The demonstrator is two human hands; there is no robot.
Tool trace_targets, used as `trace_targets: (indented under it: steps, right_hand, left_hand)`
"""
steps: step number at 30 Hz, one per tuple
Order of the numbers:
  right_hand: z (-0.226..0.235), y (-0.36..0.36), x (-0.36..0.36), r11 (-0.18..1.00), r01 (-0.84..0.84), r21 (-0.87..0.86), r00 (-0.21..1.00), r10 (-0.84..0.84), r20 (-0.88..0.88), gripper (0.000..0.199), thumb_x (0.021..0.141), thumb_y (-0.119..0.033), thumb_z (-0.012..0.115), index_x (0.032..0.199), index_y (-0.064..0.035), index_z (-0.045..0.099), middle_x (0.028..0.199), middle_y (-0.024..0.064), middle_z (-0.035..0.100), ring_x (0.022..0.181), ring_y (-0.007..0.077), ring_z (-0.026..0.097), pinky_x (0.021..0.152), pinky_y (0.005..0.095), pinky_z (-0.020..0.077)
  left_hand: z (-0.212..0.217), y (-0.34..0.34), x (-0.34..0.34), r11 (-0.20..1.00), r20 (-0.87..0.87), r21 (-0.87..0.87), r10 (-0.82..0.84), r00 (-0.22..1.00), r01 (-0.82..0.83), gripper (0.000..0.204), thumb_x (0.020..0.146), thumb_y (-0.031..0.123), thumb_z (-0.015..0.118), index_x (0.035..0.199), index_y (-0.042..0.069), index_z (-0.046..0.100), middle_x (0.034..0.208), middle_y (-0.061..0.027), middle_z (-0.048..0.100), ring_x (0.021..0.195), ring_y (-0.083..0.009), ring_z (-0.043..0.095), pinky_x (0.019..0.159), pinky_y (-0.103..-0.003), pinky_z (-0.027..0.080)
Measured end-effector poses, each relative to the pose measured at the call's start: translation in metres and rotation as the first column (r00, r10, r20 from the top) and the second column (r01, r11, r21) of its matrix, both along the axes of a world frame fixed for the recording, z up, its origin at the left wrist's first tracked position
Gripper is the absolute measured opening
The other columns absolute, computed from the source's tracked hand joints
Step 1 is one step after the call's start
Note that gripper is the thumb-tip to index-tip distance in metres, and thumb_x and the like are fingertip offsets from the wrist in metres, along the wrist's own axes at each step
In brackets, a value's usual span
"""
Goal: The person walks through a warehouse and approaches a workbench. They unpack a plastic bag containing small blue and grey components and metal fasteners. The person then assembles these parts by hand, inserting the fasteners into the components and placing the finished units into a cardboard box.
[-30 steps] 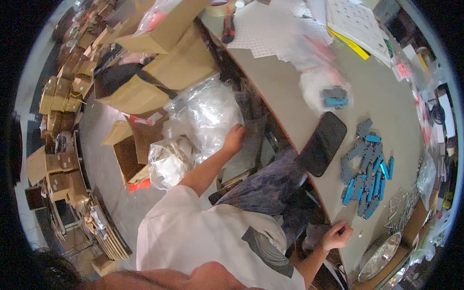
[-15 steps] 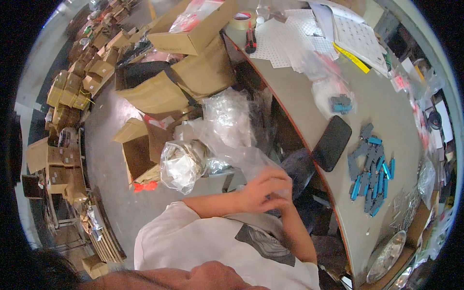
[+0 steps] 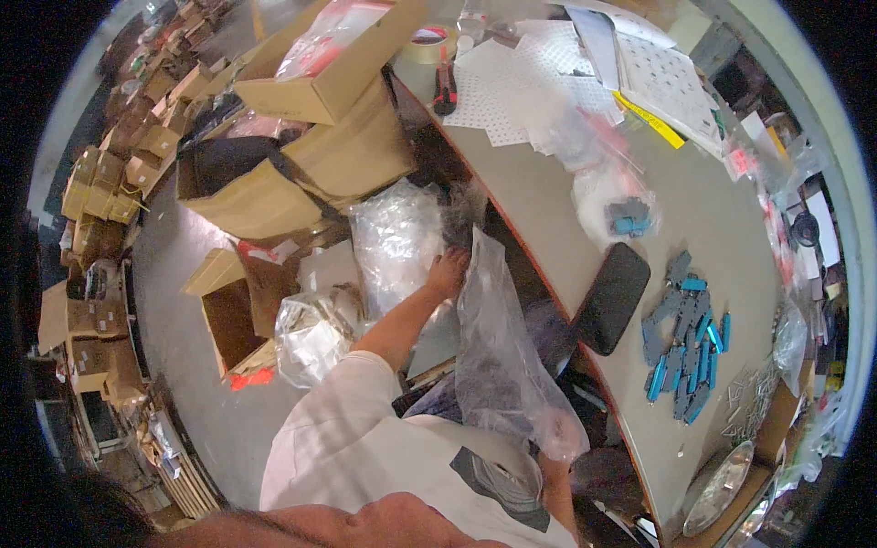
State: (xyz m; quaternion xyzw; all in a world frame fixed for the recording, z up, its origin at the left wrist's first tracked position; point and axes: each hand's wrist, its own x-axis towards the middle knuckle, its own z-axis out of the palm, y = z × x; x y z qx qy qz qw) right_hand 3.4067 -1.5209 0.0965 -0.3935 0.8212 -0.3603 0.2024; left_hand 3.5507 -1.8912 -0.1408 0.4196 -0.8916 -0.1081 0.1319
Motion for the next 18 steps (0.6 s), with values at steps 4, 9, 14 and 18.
trace_targets:
  steps: [4,9,14,18]
  right_hand:
    - [-0.047,0.022,-0.011,0.995,0.072,-0.07,0.984,-0.083,-0.158,0.021,0.089,-0.016,0.059,0.1,0.0015,0.063,0.096,0.0122,0.063,0.082,0.0272,0.058,0.075,0.0365,0.0462]
    - [-0.011,-0.016,-0.009,0.992,0.123,-0.009,0.964,-0.117,0.238,0.022,0.087,-0.018,0.062,0.099,0.0006,0.064,0.094,0.0123,0.065,0.083,0.0268,0.061,0.077,0.0368,0.0471]
    - [0.03,-0.11,0.022,0.985,0.04,-0.165,0.939,0.019,0.344,0.019,0.084,-0.017,0.064,0.092,0.0,0.064,0.1,0.015,0.066,0.092,0.027,0.062,0.083,0.0374,0.0476]
    - [0.046,-0.19,0.041,0.735,-0.262,-0.626,0.844,0.489,0.221,0.016,0.081,-0.012,0.064,0.093,-0.0008,0.064,0.11,0.0201,0.063,0.099,0.0334,0.062,0.09,0.0417,0.0456]
  left_hand:
    - [-0.004,-0.002,-0.031,0.967,0.386,0.242,-0.026,0.922,-0.075,0.035,0.083,0.024,0.058,0.115,0.013,0.06,0.112,-0.0074,0.063,0.117,-0.0252,0.05,0.102,-0.047,0.032]
    - [0.044,-0.025,-0.024,0.908,0.053,0.415,0.035,0.998,-0.054,0.026,0.086,0.02,0.053,0.108,0.008,0.058,0.089,-0.0144,0.066,0.084,-0.0332,0.064,0.08,-0.047,0.046]
    - [0.093,-0.074,0.064,0.735,-0.534,0.626,0.648,0.543,-0.261,0.017,0.089,0.014,0.055,0.097,0.004,0.044,0.073,-0.0122,0.062,0.059,-0.0265,0.061,0.051,-0.039,0.047]
    - [0.055,-0.112,0.145,0.385,-0.336,0.914,0.895,-0.294,0.127,0.018,0.095,0.016,0.048,0.107,0.006,0.039,0.092,-0.0176,0.056,0.072,-0.0285,0.06,0.056,-0.038,0.052]
